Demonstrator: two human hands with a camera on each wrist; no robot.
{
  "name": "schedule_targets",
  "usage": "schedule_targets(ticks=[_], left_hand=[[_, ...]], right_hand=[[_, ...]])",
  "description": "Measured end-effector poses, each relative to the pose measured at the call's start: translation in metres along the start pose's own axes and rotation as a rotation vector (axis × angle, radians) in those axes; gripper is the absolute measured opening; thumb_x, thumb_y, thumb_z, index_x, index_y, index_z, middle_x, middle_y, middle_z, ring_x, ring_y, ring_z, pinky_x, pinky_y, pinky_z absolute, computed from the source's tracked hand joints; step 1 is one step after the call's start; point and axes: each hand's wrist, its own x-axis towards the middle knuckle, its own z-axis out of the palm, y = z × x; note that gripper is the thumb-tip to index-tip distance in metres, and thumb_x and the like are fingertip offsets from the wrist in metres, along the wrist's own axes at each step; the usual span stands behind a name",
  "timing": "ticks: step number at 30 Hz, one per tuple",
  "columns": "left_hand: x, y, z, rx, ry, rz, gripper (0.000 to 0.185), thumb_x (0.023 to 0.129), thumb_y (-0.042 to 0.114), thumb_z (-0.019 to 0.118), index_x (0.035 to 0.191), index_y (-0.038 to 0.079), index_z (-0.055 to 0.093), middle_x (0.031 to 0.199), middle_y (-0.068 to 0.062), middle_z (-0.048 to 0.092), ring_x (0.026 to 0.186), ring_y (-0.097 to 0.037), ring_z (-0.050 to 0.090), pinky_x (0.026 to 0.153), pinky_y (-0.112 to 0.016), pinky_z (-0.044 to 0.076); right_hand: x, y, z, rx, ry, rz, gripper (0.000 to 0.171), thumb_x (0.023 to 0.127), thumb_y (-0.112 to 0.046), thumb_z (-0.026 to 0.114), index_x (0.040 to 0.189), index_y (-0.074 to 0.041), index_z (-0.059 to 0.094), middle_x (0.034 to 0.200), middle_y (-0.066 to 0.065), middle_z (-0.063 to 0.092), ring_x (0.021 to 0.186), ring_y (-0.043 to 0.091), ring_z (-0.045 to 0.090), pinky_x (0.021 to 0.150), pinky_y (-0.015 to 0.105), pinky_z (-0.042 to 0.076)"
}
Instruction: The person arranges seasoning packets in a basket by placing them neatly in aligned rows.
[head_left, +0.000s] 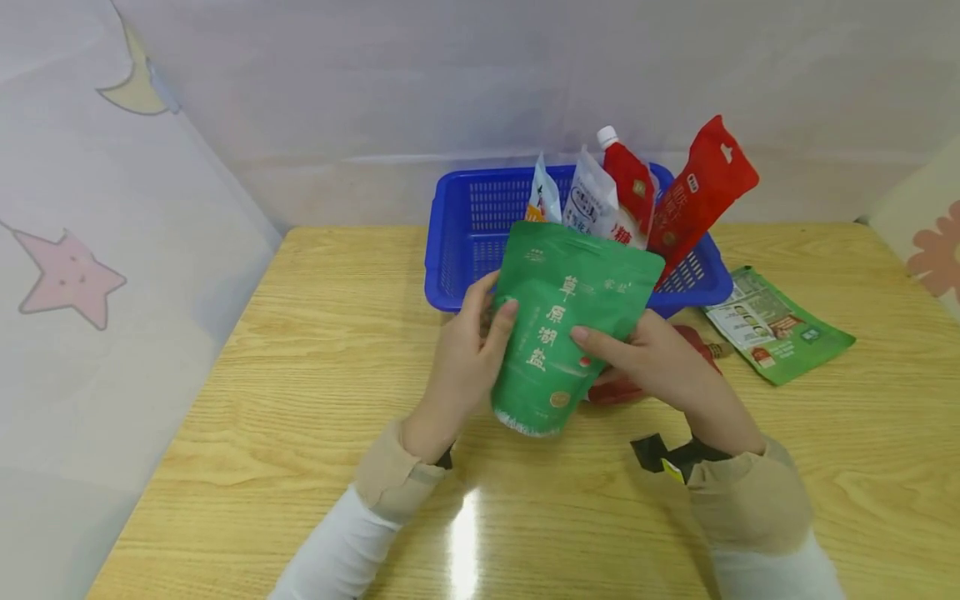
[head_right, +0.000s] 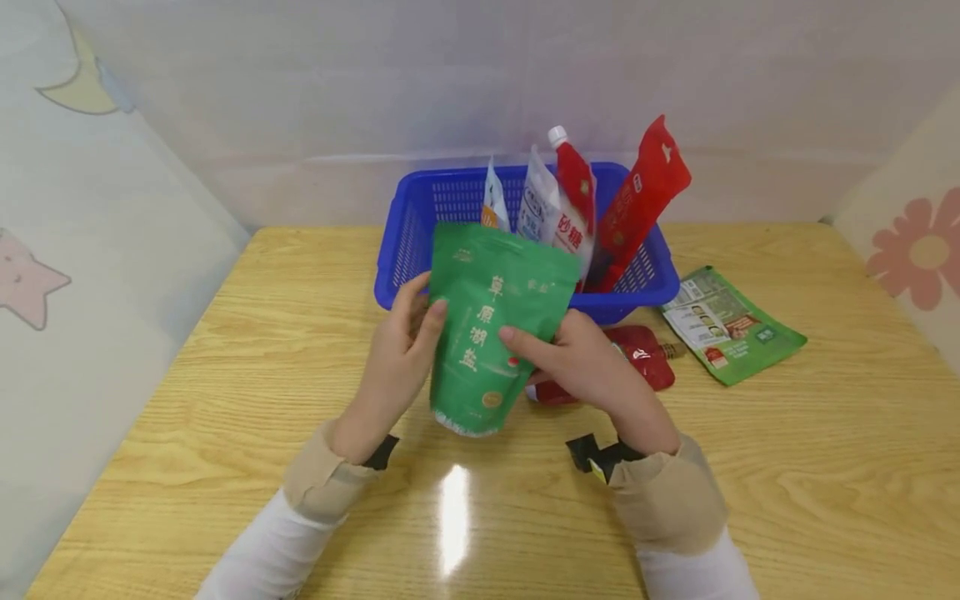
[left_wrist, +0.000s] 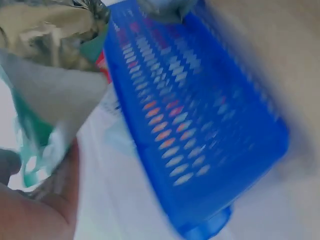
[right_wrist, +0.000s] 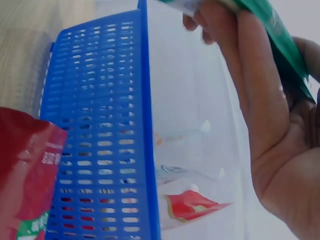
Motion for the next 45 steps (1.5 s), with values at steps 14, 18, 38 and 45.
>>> schedule_targets(ticks=[14, 18, 38, 45], left_hand=[[-0.013, 0.016, 0.009, 0.663, 0.077, 0.51, 0.066, 0.074, 0.045, 0.078, 0.123, 0.003, 0.061, 0.124, -0.015, 0.062, 0.116, -0.027, 0.06, 0.099, -0.035, 0.049], [-0.013, 0.015, 0.01, 0.74, 0.05, 0.512, 0.075, 0.071, 0.049, 0.078, 0.129, 0.005, 0.057, 0.132, -0.014, 0.057, 0.12, -0.027, 0.057, 0.102, -0.034, 0.048], [-0.014, 0.007, 0.022, 1.002, 0.308, 0.494, 0.059, 0.078, 0.014, 0.07, 0.132, 0.001, 0.049, 0.137, -0.021, 0.052, 0.125, -0.035, 0.053, 0.102, -0.047, 0.046], [-0.014, 0.0, 0.022, 0.842, 0.372, 0.463, 0.061, 0.074, -0.006, 0.058, 0.131, 0.003, 0.04, 0.136, -0.026, 0.046, 0.126, -0.039, 0.048, 0.103, -0.053, 0.042]], right_hand=[[-0.002, 0.005, -0.01, 0.139, 0.401, -0.004, 0.032, 0.099, -0.022, 0.051, 0.126, -0.005, 0.05, 0.094, -0.016, 0.07, 0.076, 0.002, 0.071, 0.062, 0.021, 0.057], [-0.002, 0.004, -0.009, 0.213, 0.44, -0.023, 0.024, 0.099, -0.023, 0.051, 0.121, -0.014, 0.051, 0.094, -0.012, 0.069, 0.077, 0.004, 0.071, 0.063, 0.022, 0.057], [-0.001, -0.012, 0.016, 0.367, 0.385, -0.005, 0.046, 0.1, -0.018, 0.048, 0.142, -0.008, 0.03, 0.118, -0.006, 0.059, 0.092, 0.006, 0.07, 0.074, 0.027, 0.058], [-0.01, -0.02, 0.025, 0.327, 0.361, 0.065, 0.051, 0.095, -0.011, 0.056, 0.14, -0.012, 0.032, 0.116, -0.007, 0.06, 0.091, 0.007, 0.069, 0.076, 0.028, 0.058]])
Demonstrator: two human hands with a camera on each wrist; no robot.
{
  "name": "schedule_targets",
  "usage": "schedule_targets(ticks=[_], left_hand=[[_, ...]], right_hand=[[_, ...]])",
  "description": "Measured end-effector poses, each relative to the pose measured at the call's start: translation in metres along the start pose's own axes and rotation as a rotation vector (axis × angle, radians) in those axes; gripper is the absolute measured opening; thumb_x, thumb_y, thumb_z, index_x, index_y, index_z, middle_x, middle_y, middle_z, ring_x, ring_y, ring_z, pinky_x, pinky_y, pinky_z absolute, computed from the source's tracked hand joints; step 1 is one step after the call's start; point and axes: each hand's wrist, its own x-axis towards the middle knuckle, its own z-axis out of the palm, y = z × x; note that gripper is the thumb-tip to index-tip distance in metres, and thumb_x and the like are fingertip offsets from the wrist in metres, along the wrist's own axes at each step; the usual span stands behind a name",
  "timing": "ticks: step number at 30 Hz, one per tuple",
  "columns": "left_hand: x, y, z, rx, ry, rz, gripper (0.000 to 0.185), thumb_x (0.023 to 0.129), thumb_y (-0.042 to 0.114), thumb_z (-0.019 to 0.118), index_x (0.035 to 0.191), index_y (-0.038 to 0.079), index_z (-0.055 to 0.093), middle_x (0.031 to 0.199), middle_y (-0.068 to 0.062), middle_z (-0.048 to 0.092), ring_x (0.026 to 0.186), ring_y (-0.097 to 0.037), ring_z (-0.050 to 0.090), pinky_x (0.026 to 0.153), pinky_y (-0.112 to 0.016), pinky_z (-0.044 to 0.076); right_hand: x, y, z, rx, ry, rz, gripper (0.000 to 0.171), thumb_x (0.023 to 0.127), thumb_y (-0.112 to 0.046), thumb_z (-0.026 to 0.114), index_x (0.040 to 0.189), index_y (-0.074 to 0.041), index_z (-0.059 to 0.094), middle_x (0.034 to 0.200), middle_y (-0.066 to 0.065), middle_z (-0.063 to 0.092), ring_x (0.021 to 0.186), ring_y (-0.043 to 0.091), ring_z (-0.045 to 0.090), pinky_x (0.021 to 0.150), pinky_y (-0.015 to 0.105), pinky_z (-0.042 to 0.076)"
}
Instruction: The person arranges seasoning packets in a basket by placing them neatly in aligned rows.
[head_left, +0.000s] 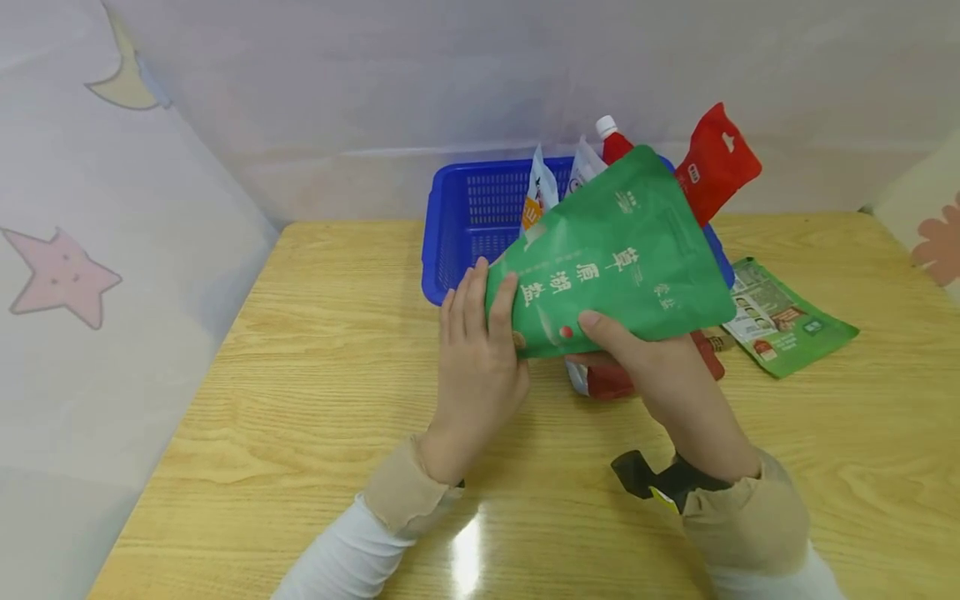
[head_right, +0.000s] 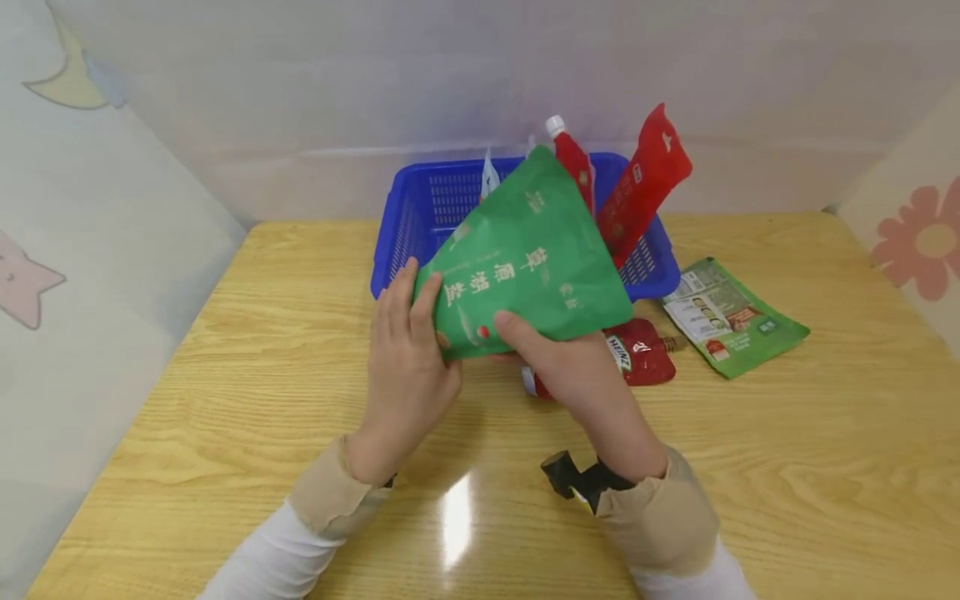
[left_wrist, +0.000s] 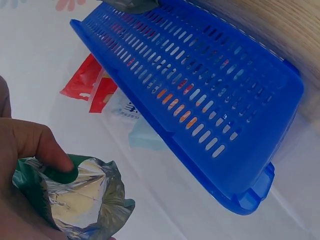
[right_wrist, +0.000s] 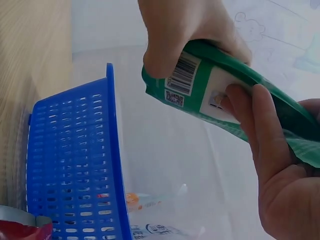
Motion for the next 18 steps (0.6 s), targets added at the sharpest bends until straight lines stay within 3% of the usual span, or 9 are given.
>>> schedule_targets(ticks=[5, 10, 14, 18], left_hand=[[0.0002, -0.0001, -0.0013, 0.016, -0.03, -0.009, 0.06, 0.076, -0.005, 0.058, 0.132, 0.004, 0.038, 0.136, -0.024, 0.046, 0.126, -0.037, 0.048, 0.104, -0.051, 0.042], [0.0005, 0.0005, -0.0018, 0.043, -0.075, -0.007, 0.065, 0.077, 0.013, 0.07, 0.133, 0.006, 0.039, 0.136, -0.022, 0.047, 0.125, -0.036, 0.049, 0.104, -0.05, 0.042], [0.0016, -0.0003, -0.0005, 0.09, -0.038, -0.009, 0.06, 0.079, 0.016, 0.072, 0.131, 0.009, 0.043, 0.132, -0.02, 0.052, 0.122, -0.034, 0.052, 0.102, -0.047, 0.045], [0.0021, -0.0026, 0.0021, 0.138, 0.039, -0.006, 0.037, 0.092, 0.018, 0.058, 0.127, 0.011, 0.049, 0.127, -0.017, 0.057, 0.117, -0.032, 0.056, 0.098, -0.045, 0.048]], right_hand=[[-0.0012, -0.0018, 0.0014, -0.003, -0.006, -0.01, 0.054, 0.094, -0.009, 0.057, 0.142, -0.011, 0.031, 0.116, -0.006, 0.061, 0.089, 0.009, 0.07, 0.076, 0.03, 0.058], [0.001, -0.0007, -0.0013, -0.026, -0.015, 0.02, 0.055, 0.096, -0.012, 0.056, 0.144, -0.008, 0.029, 0.116, -0.008, 0.06, 0.09, 0.006, 0.069, 0.076, 0.03, 0.058], [0.0021, 0.0001, -0.0023, -0.046, -0.032, 0.04, 0.055, 0.097, -0.015, 0.054, 0.145, -0.008, 0.027, 0.119, -0.008, 0.058, 0.091, 0.005, 0.069, 0.076, 0.029, 0.058], [0.0013, -0.0006, -0.0016, -0.061, -0.05, 0.055, 0.053, 0.098, -0.018, 0.053, 0.144, -0.008, 0.029, 0.117, -0.007, 0.059, 0.091, 0.006, 0.069, 0.077, 0.029, 0.058]])
